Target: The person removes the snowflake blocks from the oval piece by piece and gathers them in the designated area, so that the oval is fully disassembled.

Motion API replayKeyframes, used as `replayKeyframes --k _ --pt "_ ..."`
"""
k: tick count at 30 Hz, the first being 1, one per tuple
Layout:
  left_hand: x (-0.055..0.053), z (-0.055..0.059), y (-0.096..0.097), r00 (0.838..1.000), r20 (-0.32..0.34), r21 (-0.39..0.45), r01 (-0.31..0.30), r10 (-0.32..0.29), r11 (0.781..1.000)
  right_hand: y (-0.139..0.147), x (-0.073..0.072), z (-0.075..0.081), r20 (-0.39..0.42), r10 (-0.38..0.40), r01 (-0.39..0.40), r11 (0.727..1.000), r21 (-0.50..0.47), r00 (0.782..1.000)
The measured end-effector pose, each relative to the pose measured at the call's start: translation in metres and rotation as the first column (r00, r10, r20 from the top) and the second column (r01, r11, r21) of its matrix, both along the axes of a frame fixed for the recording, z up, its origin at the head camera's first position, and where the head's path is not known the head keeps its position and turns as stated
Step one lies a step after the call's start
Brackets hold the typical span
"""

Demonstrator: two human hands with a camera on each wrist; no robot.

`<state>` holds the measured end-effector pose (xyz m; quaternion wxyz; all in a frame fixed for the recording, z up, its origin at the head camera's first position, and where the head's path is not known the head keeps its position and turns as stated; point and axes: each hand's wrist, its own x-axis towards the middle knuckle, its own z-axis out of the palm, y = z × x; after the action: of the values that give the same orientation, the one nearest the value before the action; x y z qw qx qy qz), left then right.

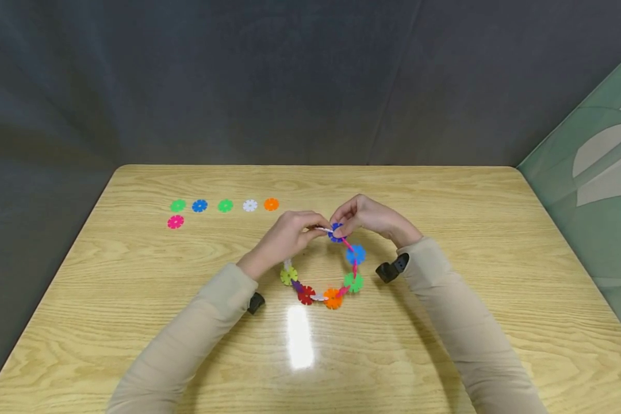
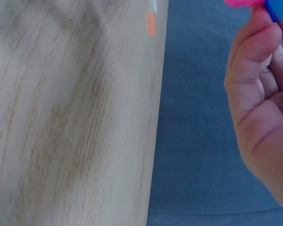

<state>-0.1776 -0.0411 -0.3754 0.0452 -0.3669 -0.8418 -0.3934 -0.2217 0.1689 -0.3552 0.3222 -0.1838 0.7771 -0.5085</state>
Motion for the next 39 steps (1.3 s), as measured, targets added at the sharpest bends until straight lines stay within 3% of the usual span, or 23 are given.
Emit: replayKeyframes --k 3,5,7,10,14,18,25,32,39 --pt "-0.001 0.001 -0.004 0.996 0.086 0.012 -0.032 0.031 0.999 0.005 0.000 0.001 0.004 0.010 -0.010 1.000 0.003 1.000" --pt "-0.001 0.003 -0.008 0.976 0.192 0.021 -0.112 0.106 0.994 0.008 -0.001 0.000 0.000 -0.003 0.003 1.000 0.006 1.000" --pt "-0.002 0.004 -0.012 0.934 0.308 0.033 -0.201 0.181 0.979 0.011 -0.001 0.000 0.001 -0.030 0.030 1.000 0.007 1.000" --pt "-0.004 0.006 -0.016 0.857 0.445 0.033 -0.305 0.259 0.952 0.013 -0.003 -0.003 0.004 -0.056 0.056 0.998 -0.004 0.998" --pt "-0.007 0.006 -0.022 0.794 0.535 0.035 -0.364 0.290 0.931 0.015 -0.005 -0.006 0.011 -0.049 0.049 0.999 -0.022 0.999" --pt "-0.008 0.007 -0.031 0.755 0.585 0.053 -0.400 0.296 0.915 0.018 -0.004 -0.006 -0.006 -0.042 0.042 0.999 -0.031 0.999" --pt "-0.006 0.003 -0.056 0.714 0.623 0.045 -0.440 0.319 0.897 0.021 -0.005 -0.005 -0.001 -0.023 0.023 0.997 -0.067 1.000" --pt "-0.006 -0.008 -0.084 0.648 0.653 0.015 -0.529 0.392 0.849 0.020 -0.006 -0.007 0.039 -0.070 0.074 0.992 -0.107 0.997" --pt "-0.007 -0.013 -0.115 0.604 0.643 -0.043 -0.586 0.471 0.809 0.021 -0.006 -0.006 0.012 -0.085 0.086 0.991 -0.103 0.996"
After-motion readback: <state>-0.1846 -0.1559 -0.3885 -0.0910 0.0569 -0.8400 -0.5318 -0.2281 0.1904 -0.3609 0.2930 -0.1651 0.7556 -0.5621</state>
